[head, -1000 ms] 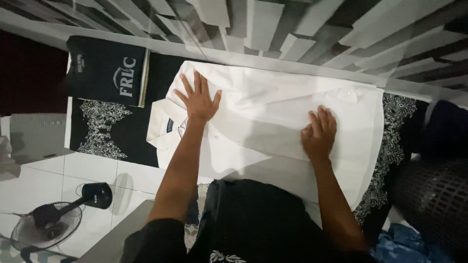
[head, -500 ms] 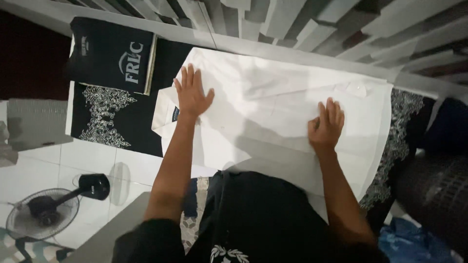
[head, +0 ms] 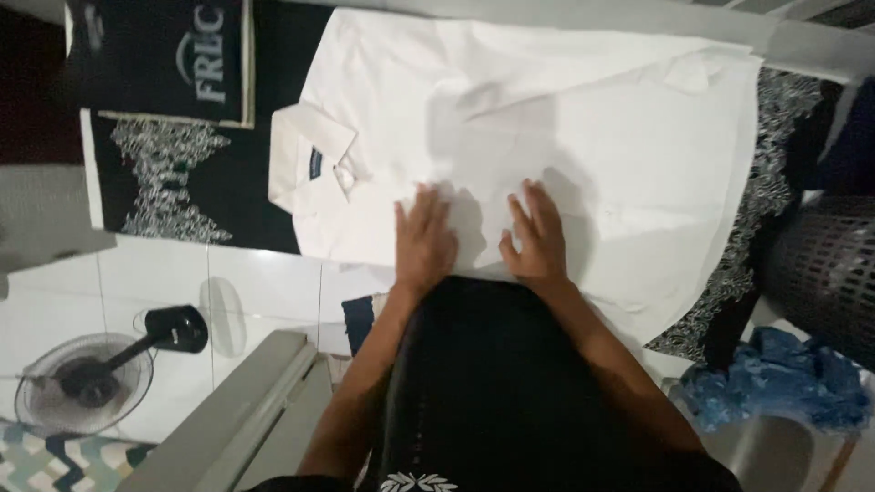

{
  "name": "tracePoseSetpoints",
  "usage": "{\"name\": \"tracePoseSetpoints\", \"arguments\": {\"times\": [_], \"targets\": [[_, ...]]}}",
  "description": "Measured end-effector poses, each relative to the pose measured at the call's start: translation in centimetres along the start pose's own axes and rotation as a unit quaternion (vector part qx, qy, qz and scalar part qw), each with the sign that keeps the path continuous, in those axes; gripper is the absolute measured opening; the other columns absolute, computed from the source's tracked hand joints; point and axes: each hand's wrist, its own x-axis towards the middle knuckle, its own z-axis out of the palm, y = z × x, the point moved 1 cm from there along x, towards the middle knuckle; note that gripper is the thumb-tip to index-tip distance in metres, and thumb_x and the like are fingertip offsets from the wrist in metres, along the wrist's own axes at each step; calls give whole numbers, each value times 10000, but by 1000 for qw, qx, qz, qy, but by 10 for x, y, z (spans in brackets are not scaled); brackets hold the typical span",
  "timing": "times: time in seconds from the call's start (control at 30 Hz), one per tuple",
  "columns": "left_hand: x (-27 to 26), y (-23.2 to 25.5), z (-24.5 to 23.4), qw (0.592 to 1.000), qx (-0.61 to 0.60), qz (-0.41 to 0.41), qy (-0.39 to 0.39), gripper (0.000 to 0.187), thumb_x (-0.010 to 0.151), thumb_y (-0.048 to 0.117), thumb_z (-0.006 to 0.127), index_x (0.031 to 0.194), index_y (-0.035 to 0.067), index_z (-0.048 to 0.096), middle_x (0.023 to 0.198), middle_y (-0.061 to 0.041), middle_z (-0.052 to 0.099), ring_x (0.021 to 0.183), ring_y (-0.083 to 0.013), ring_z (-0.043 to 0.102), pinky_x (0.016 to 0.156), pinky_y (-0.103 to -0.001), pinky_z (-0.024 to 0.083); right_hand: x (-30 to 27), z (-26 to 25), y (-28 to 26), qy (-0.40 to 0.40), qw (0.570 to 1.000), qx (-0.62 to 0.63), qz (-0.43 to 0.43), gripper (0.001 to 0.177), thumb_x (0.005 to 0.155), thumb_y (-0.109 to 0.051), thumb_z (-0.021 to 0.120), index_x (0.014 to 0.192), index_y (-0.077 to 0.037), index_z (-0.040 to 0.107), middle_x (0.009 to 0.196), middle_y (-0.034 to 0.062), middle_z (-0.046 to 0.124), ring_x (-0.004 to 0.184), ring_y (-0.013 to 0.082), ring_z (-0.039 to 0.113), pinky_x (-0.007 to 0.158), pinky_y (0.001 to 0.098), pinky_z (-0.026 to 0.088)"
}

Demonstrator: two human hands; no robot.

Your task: Folding a white long-sleeved dress shirt on a low surface.

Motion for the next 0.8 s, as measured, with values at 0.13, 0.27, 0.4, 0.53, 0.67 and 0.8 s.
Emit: {"name": "tracePoseSetpoints", "arguments": {"times": [0.13,0.27,0.4,0.53,0.67,0.8], "targets": [[-24,-19,-5,1000,12,13,-23,685,945,251,669,1562,82,425,1674,-183,326,1579,-373,265,1232,-708,166,-25,19,-4,-31,998,-11,-54,580,934,-110,641,1499,-77,514,1650,202,378,1547,423,346,1264,554,314],[-42,-63,-20,993,107,-15,-48,718,943,344,668,1578,138,402,1663,-174,300,1540,-357,250,1193,-714,138,-63,-4,32,-13,992,-119,-25,600,999,-173,601,1568,-69,443,1679,223,325,1561,438,305,1279,625,215],[-66,-113,-49,986,160,-46,-30,656,976,314,653,1576,165,433,1681,-132,311,1559,-337,260,1216,-697,122,-106,-40,83,6,971,-225,84,598,1041,-205,500,1602,-24,401,1704,264,287,1582,460,234,1289,632,154],[-89,-148,-69,981,184,-52,31,556,1039,254,660,1565,189,491,1698,-84,352,1596,-304,288,1262,-681,128,-150,-62,129,19,950,-257,174,576,1094,-217,488,1619,7,406,1702,302,286,1572,495,237,1275,643,179],[-93,-134,-82,969,127,-139,159,433,1037,203,704,1440,126,563,1619,-140,419,1554,-365,340,1269,-659,174,-187,-79,144,92,913,-289,271,532,1110,-255,601,1568,-13,478,1620,275,412,1512,451,394,1241,601,330],[-96,-119,-75,943,49,-215,249,607,1025,213,717,1492,-48,431,1585,-292,338,1484,-463,344,1241,-615,262,-179,-101,104,126,865,-168,455,732,959,-298,751,1524,43,433,1499,318,462,1334,460,494,1085,570,419]]}}
